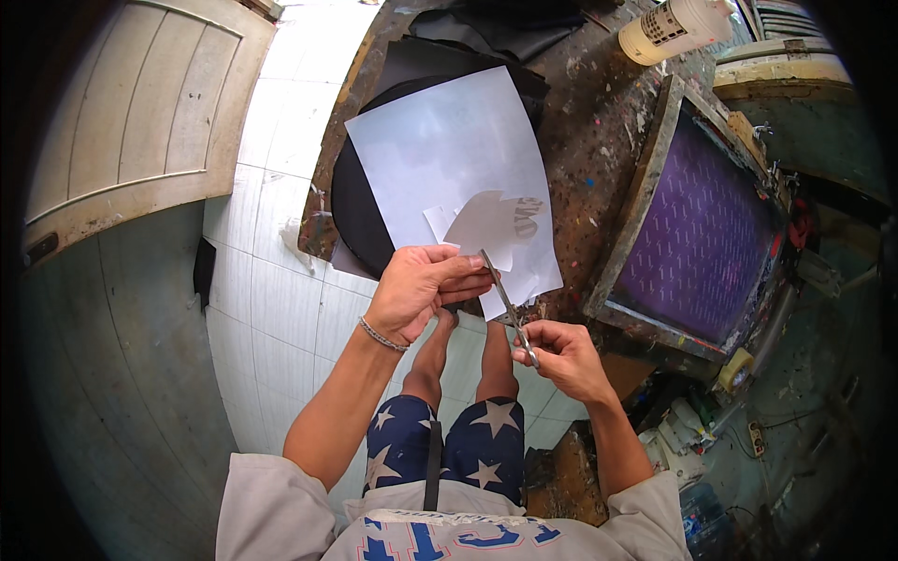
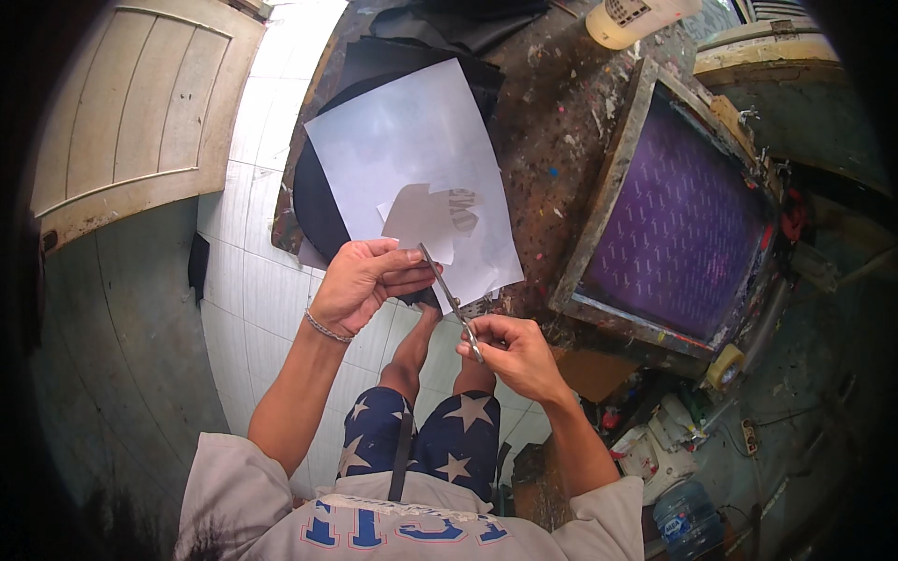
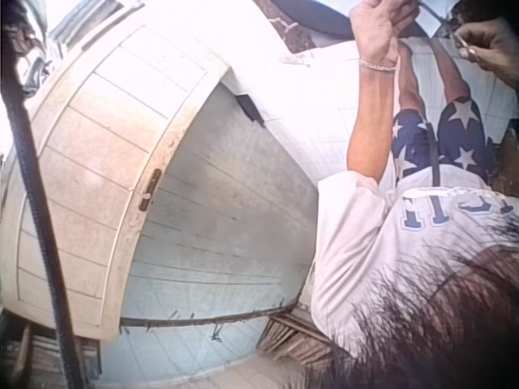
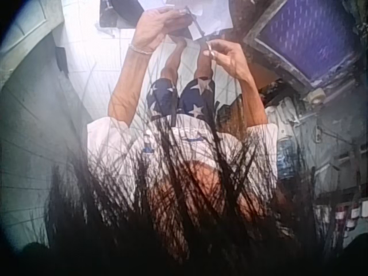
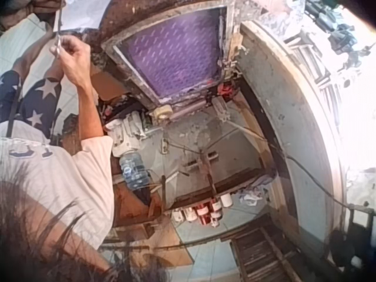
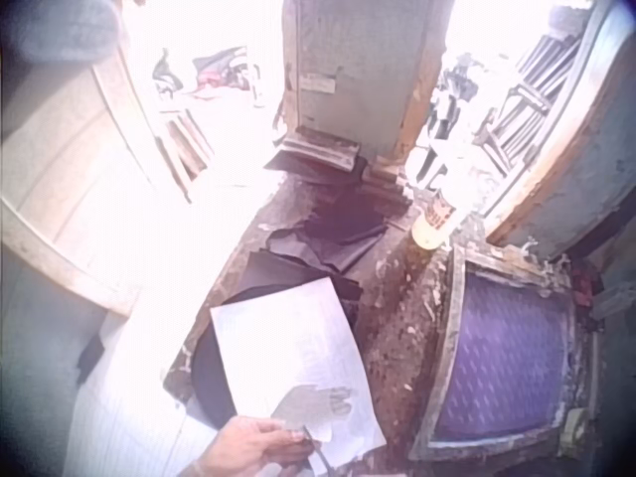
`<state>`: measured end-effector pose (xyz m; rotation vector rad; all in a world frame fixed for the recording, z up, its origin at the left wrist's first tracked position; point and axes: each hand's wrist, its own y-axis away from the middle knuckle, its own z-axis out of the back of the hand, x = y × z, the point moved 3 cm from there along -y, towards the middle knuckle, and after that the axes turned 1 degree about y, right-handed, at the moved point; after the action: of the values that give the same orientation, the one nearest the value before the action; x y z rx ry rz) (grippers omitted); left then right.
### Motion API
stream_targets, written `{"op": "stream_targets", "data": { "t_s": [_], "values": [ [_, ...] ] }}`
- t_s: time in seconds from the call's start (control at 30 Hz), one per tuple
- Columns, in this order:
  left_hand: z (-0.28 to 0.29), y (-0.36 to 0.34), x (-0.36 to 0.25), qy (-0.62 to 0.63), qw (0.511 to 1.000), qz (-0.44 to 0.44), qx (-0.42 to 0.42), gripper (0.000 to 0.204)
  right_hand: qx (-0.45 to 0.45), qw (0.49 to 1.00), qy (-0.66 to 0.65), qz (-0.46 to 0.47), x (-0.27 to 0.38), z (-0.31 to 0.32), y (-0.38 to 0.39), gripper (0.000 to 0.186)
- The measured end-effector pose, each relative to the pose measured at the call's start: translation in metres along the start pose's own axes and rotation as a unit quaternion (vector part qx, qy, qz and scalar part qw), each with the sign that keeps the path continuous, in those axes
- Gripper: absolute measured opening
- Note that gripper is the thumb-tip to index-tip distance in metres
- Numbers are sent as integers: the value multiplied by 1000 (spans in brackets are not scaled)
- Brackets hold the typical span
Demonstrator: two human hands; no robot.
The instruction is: The person uses scissors to cut a white sheet of paper into small shapes. They repeatedly place the cut pieces onto a purple screen-printing frame, pressing them down, and then continue cutting more shapes from the sheet.
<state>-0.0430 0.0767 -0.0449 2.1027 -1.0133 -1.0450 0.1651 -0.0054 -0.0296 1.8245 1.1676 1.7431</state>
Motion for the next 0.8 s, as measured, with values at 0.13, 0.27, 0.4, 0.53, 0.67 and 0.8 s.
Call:
{"op": "stream_targets", "data": {
  "t_s": [0.13, 0.27, 0.4, 0.53, 0.67, 0.8],
  "values": [
    [2, -1, -1, 0, 1000, -12, 6, 17, -1, 1000, 0, 6, 1, 2, 0, 22],
    [2, -1, -1, 7, 999, -38, 4, 17, 10, 999, -49, 4, 5, -1, 4, 23],
    [1, 0, 3, 15, 999, -46, -6, 18, 21, 997, -74, 3, 3, -3, 5, 22],
    [0, 0, 5, 3, 998, -54, -13, 18, 26, 997, -75, -4, 3, -3, 6, 21],
    [1, 0, 6, -9, 998, -53, -13, 17, 29, 993, -109, -21, 1, -6, 9, 21],
    [0, 1, 5, -42, 999, -30, -16, 18, 16, 996, -90, -1, 0, -6, 7, 21]
  ]
}}
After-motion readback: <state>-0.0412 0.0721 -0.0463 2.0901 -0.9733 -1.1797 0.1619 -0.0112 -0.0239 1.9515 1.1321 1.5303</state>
